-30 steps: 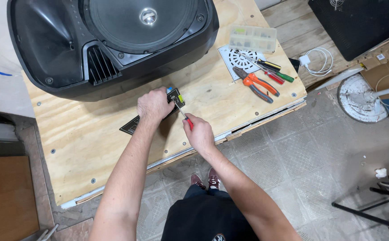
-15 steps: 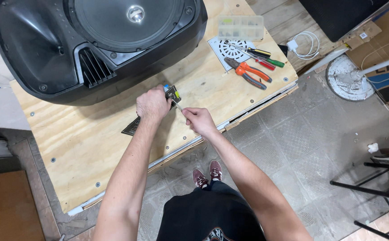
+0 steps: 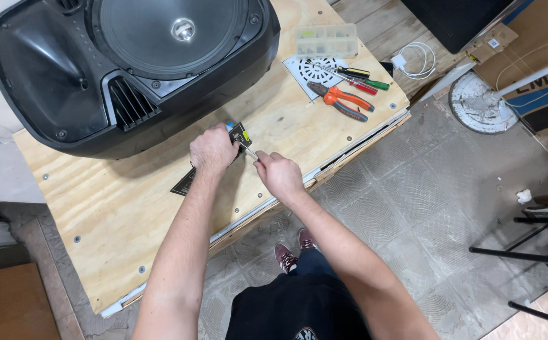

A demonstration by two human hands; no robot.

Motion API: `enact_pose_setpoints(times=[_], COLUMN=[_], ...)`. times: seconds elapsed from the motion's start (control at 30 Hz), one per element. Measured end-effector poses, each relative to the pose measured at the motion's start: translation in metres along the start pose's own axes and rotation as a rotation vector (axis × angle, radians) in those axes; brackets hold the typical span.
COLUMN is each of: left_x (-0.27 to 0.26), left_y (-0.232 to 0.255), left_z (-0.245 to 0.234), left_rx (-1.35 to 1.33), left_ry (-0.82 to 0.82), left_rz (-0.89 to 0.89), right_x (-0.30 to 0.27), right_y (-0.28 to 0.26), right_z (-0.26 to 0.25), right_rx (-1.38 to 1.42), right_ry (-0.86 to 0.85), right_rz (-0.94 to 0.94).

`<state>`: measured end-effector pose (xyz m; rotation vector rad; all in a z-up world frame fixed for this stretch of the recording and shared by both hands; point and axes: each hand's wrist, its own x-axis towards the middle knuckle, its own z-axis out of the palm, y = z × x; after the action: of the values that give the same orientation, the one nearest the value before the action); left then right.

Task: The person uses a screwdriver to remove screws from a small electronic device on a wooden workbench. They then flip the device over to reveal a circuit board and continue manipulating it with their hands.

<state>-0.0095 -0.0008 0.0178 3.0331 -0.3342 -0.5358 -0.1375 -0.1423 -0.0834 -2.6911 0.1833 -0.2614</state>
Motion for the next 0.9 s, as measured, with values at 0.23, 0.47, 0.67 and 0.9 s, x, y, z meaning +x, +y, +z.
enact_pose_setpoints(times=[0.23,0.47,0.67,0.9], left_x=[-0.002,0.004,-0.003,-0.001], left_y=[-0.004,-0.004,0.001,0.001], left_z=[-0.006,-0.005,-0.013,-0.016], left_rx=[-0.001,-0.008,-0.012,0.002], left_ry=[0.004,0.012,-0.015,-0.031], left_rz=[0.033,0.011,-0.006,0.015], right_x=[0.003,0.026,0.028,0.011], right_y=[0.001,-0.008,0.02,0.009], right_z=[0.016,-0.003,0.027,0.006], right_rx=[-0.179,1.275,0.852,-0.211], right_ry=[0.069,-0.333,-0.298,0.071], right_rz=[-0.118,0.654,0.43,-0.205])
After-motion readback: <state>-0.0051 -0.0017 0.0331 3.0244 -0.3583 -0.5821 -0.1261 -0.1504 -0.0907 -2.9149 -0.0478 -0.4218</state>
